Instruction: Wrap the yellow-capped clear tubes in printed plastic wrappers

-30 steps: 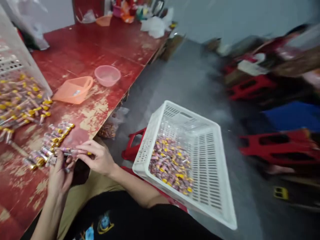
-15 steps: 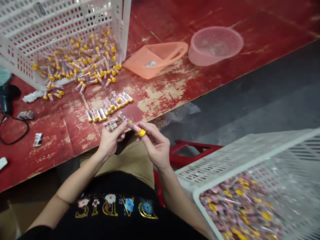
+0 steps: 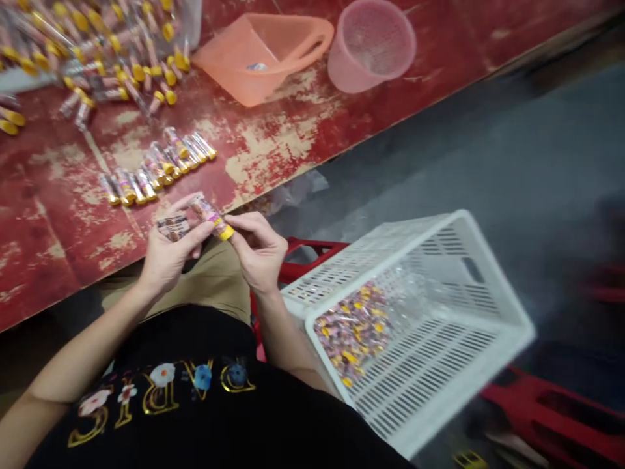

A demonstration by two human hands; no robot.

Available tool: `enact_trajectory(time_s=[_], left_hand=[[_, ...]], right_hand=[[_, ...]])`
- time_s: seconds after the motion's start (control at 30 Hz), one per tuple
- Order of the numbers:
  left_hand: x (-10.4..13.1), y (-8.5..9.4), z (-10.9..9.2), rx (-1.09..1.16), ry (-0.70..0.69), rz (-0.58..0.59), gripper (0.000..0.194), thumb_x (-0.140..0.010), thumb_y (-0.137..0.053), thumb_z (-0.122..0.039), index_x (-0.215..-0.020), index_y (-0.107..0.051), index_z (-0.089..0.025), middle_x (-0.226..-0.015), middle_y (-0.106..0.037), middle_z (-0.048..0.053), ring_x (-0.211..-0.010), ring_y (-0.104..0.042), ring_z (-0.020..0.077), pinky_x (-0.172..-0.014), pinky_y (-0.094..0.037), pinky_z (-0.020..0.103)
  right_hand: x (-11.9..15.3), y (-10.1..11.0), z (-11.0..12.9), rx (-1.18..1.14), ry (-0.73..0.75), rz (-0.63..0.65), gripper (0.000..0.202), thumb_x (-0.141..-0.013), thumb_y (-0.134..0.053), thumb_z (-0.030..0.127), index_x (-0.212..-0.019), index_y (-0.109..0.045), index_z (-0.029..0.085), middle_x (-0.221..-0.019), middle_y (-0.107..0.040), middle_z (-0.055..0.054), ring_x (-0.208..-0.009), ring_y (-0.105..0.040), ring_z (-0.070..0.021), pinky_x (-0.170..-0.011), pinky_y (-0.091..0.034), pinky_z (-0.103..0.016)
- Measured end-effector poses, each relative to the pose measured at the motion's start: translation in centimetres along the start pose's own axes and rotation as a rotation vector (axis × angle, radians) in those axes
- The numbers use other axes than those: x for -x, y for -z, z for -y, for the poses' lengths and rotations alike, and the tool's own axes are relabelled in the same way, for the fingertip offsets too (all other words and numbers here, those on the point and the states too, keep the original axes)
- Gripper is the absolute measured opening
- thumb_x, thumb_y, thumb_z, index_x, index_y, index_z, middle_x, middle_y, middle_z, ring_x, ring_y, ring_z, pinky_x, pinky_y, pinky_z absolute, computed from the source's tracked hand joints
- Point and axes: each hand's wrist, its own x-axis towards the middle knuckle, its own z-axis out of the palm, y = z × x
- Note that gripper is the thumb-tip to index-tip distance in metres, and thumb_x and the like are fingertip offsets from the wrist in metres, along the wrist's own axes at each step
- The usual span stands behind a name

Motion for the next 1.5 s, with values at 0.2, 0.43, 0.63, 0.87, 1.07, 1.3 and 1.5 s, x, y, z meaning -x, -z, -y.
enact_trajectory(time_s=[0.2,0.43,0.63,0.87,1.07,1.3,1.5], left_hand=[[0.6,-0.3,0.6,0.025,-0.022,-0.003,0.060,-0.068,-0.088,-0.026,-0.124,-0.068,-0.026,-0.061,-0.061,-0.005,-0.040,-0.044,0.0044,-0.039,-0.031,0.018],[0.6,-0.5,-0.3,0.033,0.016,-0.040,0.058,-0.070,-0.086,-0.027,-0.125,-0.068,-0.026,-0.059,-0.060,-0.005,-0.040,-0.042,0.0046,-0.040,-0.030,0.020],[0.4,0.0,0.2,0.084,0.089,-0.082,0.065,-0.069,-0.086,-0.026,-0.130,-0.065,-0.027,-0.062,-0.061,-0.005,-0.042,-0.044,0.0049,-0.042,-0.030,0.021],[-0.7,1.4,0.6,0.285,0.154,-0.216,0.065,-0.077,-0.081,-0.033,-0.136,-0.058,-0.026,-0.098,-0.074,0.005,-0.056,-0.058,0.0062,-0.044,-0.033,0.017],[-1.0,3.3,0.2,0.469,0.255,-0.267,0.030,-0.093,-0.058,-0.016,-0.122,-0.064,-0.017,-0.106,-0.074,0.008,-0.076,-0.067,0.0107,-0.072,-0.054,0.023],[-1.2,4.4,-0.2,0.544,0.166,-0.169,0.025,-0.098,-0.050,-0.021,-0.119,-0.065,-0.021,-0.127,-0.069,0.008,-0.122,-0.062,0.0201,-0.101,-0.049,0.037],[-1.5,3.7,-0.7,0.592,0.167,-0.166,0.020,-0.093,-0.062,-0.032,-0.107,-0.068,-0.020,-0.114,-0.073,0.009,-0.116,-0.065,0.0230,-0.092,-0.054,0.036]], right_hand=[[0.6,0.2,0.1,0.060,0.031,-0.054,0.013,-0.085,-0.074,0.019,-0.093,-0.078,0.028,-0.085,-0.072,-0.001,-0.080,-0.067,-0.0150,-0.074,-0.057,-0.032],[0.3,-0.8,0.2,0.110,0.020,-0.088,0.009,-0.084,-0.075,0.024,-0.092,-0.078,0.026,-0.087,-0.073,-0.003,-0.082,-0.068,-0.0172,-0.074,-0.059,-0.034],[0.5,-1.2,-0.1,0.086,-0.015,-0.068,0.009,-0.083,-0.075,0.023,-0.091,-0.079,0.027,-0.085,-0.073,-0.003,-0.080,-0.068,-0.0174,-0.073,-0.058,-0.034],[-4.5,-2.9,-6.2,0.052,-0.046,-0.153,0.013,-0.084,-0.071,0.029,-0.092,-0.077,0.021,-0.085,-0.072,-0.004,-0.075,-0.067,-0.0171,-0.068,-0.056,-0.032],[-13.0,-5.6,-12.9,0.347,0.088,-0.054,0.016,-0.086,-0.064,0.031,-0.090,-0.075,0.020,-0.090,-0.072,-0.006,-0.088,-0.064,-0.0202,-0.084,-0.054,-0.038],[-7.0,-6.4,-6.7,0.155,0.009,0.252,0.020,-0.088,-0.066,0.040,-0.092,-0.068,0.021,-0.088,-0.069,-0.003,-0.078,-0.063,-0.0152,-0.073,-0.051,-0.030],[-3.3,-7.0,-2.7,0.105,-0.187,0.582,0.023,-0.088,-0.067,0.037,-0.075,-0.066,0.018,-0.070,-0.065,0.002,-0.061,-0.056,-0.0108,-0.061,-0.046,-0.024]])
